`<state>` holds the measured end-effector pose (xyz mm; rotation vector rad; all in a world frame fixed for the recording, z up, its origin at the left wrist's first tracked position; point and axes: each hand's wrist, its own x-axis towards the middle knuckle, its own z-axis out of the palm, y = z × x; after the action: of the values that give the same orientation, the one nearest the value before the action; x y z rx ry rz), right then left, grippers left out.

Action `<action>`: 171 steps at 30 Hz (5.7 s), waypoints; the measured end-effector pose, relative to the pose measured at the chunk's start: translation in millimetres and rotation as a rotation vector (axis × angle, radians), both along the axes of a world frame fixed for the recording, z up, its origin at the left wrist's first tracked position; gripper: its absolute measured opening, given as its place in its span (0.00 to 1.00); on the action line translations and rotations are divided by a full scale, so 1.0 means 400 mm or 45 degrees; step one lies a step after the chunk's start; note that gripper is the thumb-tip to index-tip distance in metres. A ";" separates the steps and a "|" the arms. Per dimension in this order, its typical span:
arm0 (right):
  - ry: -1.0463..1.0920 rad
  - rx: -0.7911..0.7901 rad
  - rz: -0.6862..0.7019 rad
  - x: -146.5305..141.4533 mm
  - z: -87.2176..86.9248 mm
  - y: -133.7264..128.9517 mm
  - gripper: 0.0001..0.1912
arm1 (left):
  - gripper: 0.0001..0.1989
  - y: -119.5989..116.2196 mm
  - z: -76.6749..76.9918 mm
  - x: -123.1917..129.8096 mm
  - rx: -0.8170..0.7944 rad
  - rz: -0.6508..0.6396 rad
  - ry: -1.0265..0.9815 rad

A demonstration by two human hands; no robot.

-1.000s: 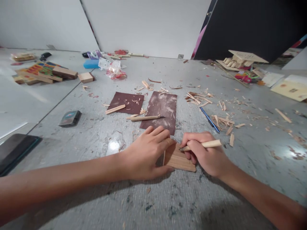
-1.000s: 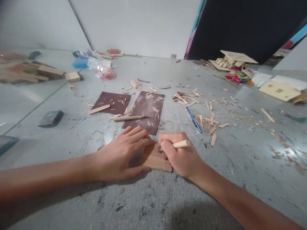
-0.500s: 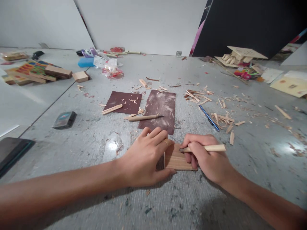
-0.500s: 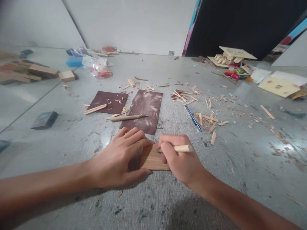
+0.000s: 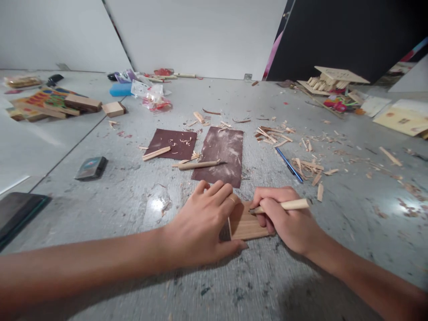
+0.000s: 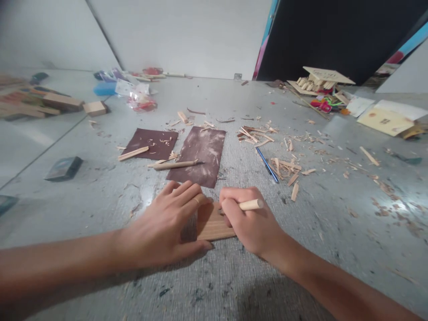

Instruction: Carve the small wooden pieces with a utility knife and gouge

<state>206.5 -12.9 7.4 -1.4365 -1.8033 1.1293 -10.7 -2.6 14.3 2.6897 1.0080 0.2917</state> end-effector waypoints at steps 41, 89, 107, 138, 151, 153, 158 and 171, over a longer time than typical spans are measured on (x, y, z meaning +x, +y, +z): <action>-0.023 -0.036 0.149 0.025 0.018 0.009 0.14 | 0.42 0.186 0.021 0.084 -0.601 -0.693 -0.146; -0.031 0.043 0.063 0.022 0.014 0.000 0.16 | 0.40 0.061 -0.034 0.047 -0.369 -0.196 -0.325; -0.025 -0.033 0.166 0.029 0.022 0.008 0.15 | 0.30 0.135 0.003 0.065 -0.265 -0.477 -0.156; 0.007 -0.027 0.115 0.009 0.019 -0.010 0.15 | 0.41 0.065 0.008 0.041 -0.162 -0.265 -0.076; -0.092 0.082 0.125 0.015 0.013 -0.018 0.15 | 0.23 0.132 -0.018 0.032 -0.162 -0.521 -0.171; -0.101 0.071 0.129 0.015 0.015 -0.019 0.15 | 0.22 0.130 -0.017 0.028 -0.136 -0.520 -0.167; -0.108 0.050 0.146 0.021 0.015 -0.019 0.15 | 0.23 0.128 -0.012 0.028 -0.126 -0.520 -0.141; 0.023 -0.102 0.133 0.029 0.011 -0.022 0.16 | 0.27 0.118 -0.020 0.014 -0.097 -0.448 -0.112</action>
<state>218.0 -21.5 11.8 -1.3863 -1.8578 1.2760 -5.0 44.5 6.4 2.6937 0.4972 0.2911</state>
